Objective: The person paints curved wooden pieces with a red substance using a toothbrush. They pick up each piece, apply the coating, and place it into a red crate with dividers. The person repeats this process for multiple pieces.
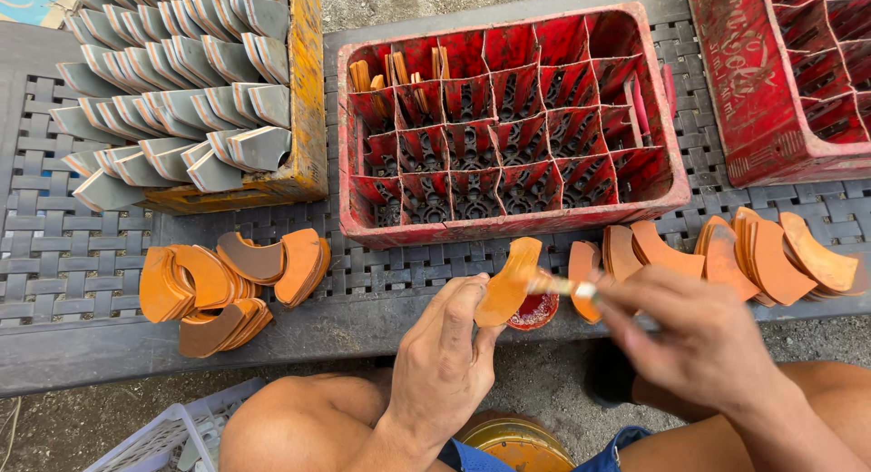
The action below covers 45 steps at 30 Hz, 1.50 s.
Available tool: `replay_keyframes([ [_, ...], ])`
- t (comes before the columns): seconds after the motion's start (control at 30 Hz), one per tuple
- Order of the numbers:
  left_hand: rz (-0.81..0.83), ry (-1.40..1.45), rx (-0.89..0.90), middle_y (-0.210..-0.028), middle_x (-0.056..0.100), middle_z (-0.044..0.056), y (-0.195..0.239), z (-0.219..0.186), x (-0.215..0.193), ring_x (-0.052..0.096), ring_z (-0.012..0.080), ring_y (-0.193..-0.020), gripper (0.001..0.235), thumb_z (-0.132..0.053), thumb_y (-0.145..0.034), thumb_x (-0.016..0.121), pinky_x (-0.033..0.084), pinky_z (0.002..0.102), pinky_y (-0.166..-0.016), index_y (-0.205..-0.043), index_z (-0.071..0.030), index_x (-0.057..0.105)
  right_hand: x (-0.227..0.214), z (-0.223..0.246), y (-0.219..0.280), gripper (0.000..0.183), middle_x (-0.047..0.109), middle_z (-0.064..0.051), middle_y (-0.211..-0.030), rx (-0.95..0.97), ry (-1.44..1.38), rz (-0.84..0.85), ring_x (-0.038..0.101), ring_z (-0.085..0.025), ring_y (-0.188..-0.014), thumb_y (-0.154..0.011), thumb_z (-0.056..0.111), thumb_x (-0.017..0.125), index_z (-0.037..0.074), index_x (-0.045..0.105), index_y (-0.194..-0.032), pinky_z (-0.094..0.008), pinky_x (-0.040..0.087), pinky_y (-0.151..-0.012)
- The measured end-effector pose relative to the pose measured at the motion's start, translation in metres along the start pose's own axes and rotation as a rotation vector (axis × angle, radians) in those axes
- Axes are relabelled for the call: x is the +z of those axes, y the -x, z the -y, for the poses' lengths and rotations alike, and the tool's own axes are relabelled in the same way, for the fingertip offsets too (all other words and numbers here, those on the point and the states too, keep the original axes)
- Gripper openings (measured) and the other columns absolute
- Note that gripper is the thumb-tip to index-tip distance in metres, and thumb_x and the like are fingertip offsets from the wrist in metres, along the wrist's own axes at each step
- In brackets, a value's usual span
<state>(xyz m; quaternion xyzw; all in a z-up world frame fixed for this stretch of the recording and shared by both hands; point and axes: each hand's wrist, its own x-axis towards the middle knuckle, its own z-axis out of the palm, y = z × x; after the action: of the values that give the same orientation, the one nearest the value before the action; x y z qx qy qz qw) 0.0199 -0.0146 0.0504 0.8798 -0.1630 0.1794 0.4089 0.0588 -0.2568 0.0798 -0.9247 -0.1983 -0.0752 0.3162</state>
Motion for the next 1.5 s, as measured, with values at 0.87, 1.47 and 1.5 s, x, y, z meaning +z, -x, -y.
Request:
replay_keyframes([
  [0.87,0.014,-0.048,-0.035,-0.117,0.068,0.021,0.005,0.007,-0.007,0.073,0.0368,-0.105,0.061,-0.001,-0.081,0.082,0.062,0.040,-0.086,-0.130,-0.001,0.046,0.016,0.007,0.001,0.029,0.068,-0.004,-0.063,-0.014,-0.038,0.267,0.065,-0.023,-0.046,-0.076,0.021,0.083,0.017,0.083,-0.105,-0.037,0.052,-0.045],
  [1.47,0.025,-0.009,-0.054,-0.116,0.069,0.022,0.006,0.008,-0.004,0.073,0.0369,-0.103,0.063,-0.004,-0.081,0.085,0.062,0.041,-0.084,-0.131,0.000,0.045,0.023,-0.014,0.008,0.038,0.069,-0.005,-0.072,-0.149,-0.060,0.302,0.067,-0.025,-0.058,-0.070,0.013,0.078,0.013,0.080,-0.108,-0.037,0.054,-0.050],
  [1.5,0.027,-0.003,-0.059,-0.115,0.069,0.021,0.005,0.008,-0.005,0.073,0.0364,-0.104,0.064,-0.004,-0.081,0.085,0.062,0.041,-0.084,-0.131,0.000,0.045,0.022,-0.016,0.007,0.035,0.070,-0.005,-0.074,-0.122,-0.057,0.260,0.068,-0.024,-0.059,-0.071,0.013,0.078,0.014,0.080,-0.106,-0.036,0.054,-0.051],
])
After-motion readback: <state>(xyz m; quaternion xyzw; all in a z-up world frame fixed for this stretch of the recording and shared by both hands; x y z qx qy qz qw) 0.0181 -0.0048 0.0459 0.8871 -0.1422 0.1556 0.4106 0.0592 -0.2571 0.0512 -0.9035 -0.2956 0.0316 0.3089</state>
